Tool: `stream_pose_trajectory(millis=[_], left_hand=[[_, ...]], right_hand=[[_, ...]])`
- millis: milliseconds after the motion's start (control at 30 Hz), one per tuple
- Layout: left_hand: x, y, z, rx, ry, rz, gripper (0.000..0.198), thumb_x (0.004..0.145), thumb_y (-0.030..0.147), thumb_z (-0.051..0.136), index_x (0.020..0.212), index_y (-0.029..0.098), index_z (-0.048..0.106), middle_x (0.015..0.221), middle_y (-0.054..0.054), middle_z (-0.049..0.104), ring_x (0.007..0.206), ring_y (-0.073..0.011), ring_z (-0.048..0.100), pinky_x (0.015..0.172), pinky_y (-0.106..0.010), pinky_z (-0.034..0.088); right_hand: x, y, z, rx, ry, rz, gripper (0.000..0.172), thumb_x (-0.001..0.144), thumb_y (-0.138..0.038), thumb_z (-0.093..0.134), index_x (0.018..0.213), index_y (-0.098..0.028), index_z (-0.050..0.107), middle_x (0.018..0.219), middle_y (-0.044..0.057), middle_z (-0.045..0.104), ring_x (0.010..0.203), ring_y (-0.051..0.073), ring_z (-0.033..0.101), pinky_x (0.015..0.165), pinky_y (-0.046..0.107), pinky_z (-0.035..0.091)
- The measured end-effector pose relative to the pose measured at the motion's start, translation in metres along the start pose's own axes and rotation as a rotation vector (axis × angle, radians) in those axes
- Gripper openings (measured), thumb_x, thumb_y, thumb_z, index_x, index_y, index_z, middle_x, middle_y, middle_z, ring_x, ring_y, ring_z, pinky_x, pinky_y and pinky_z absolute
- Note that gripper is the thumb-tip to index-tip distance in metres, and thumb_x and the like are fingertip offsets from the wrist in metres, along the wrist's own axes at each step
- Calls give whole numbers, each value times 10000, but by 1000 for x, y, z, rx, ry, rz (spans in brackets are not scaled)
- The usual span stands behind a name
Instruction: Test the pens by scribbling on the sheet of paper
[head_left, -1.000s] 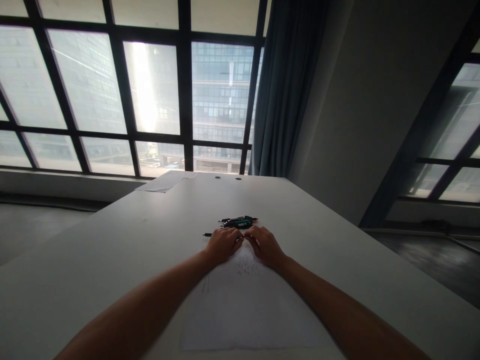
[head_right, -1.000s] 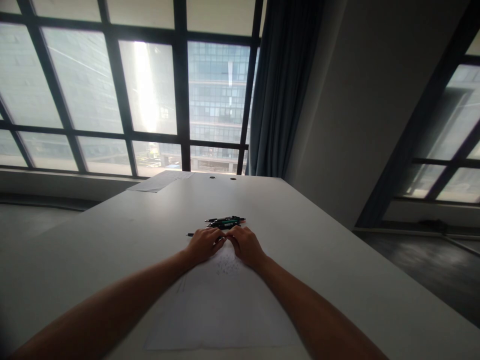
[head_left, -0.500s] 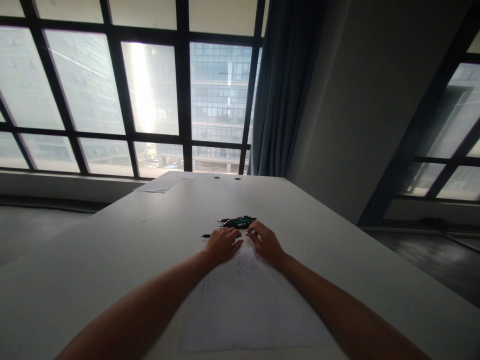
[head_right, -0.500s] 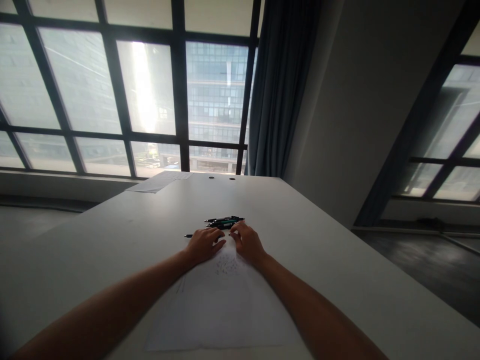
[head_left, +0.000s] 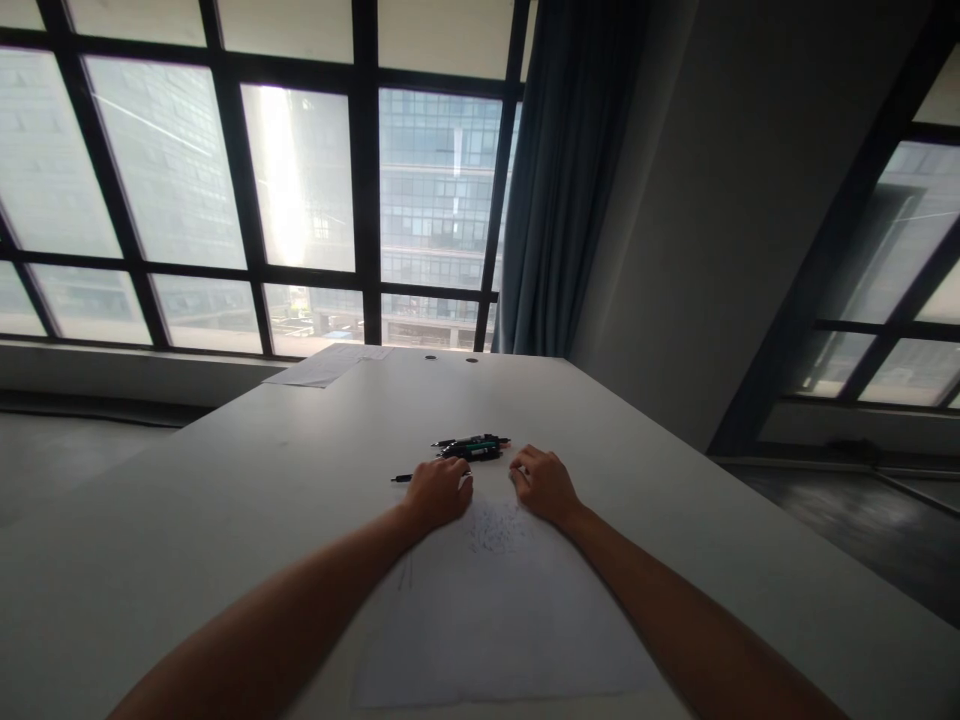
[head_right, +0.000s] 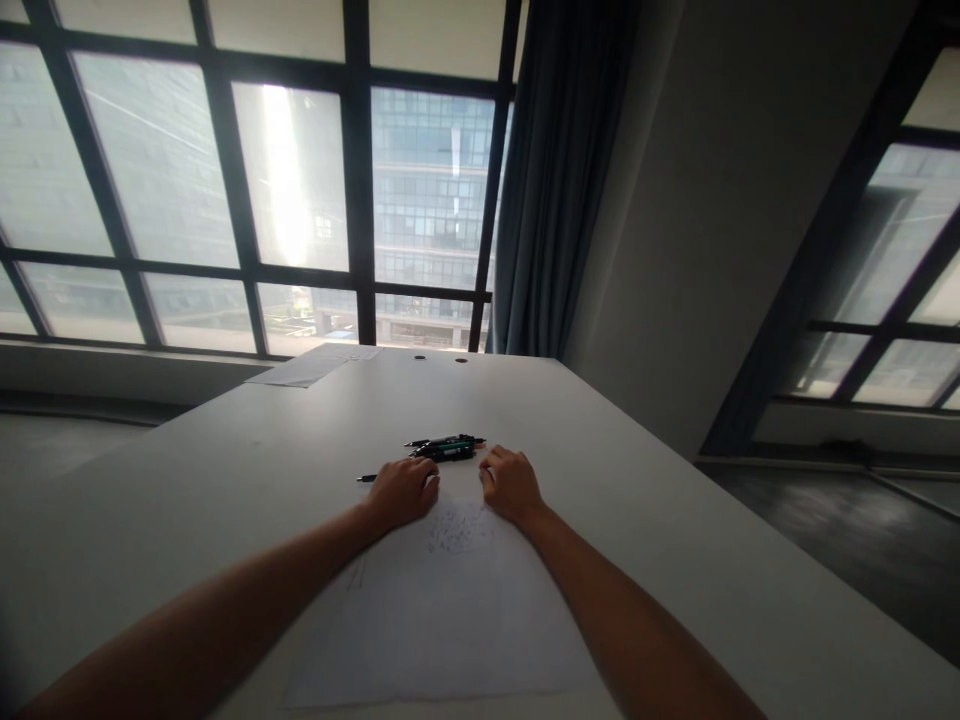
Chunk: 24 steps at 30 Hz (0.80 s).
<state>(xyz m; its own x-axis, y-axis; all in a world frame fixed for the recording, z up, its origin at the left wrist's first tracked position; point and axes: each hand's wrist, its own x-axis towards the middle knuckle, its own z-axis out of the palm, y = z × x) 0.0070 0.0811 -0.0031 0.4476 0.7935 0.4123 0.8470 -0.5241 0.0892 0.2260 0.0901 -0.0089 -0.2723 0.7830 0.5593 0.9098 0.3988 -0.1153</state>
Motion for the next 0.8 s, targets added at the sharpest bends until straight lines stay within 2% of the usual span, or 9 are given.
stream_pose_trajectory(millis=[167, 367, 533, 800], left_hand=[[0, 1, -4, 8, 26, -15, 311, 927, 283, 333, 906, 177, 624, 904, -77, 698, 817, -209, 655, 703, -310, 471], [1, -2, -3, -9, 88, -34, 271, 906, 262, 383, 942, 187, 641, 910, -71, 704, 848, -218, 652, 703, -312, 465], [0, -1, -3, -26, 92, -6, 253, 898, 263, 405, 929, 197, 648, 899, -69, 704, 833, -209, 652, 694, -298, 463], [0, 1, -2, -26, 97, 15, 305, 952, 319, 357, 959, 209, 641, 914, -59, 714, 819, -201, 664, 681, -285, 458]], right_hand=[[0, 3, 2, 3, 35, 20, 107, 766, -152, 561, 741, -175, 663, 866, 35, 662, 713, 139, 568, 769, 291, 366], [0, 4, 2, 28, 91, 26, 134, 747, -135, 544, 769, -175, 670, 868, 38, 666, 708, 147, 572, 764, 306, 366], [1, -8, 0, 71, 169, -28, 157, 754, -119, 507, 813, -161, 646, 865, 51, 662, 718, 158, 570, 760, 311, 365], [-5, -37, -3, 221, 40, -216, 93, 725, -126, 541, 691, -167, 617, 702, 28, 616, 675, 158, 546, 733, 304, 390]])
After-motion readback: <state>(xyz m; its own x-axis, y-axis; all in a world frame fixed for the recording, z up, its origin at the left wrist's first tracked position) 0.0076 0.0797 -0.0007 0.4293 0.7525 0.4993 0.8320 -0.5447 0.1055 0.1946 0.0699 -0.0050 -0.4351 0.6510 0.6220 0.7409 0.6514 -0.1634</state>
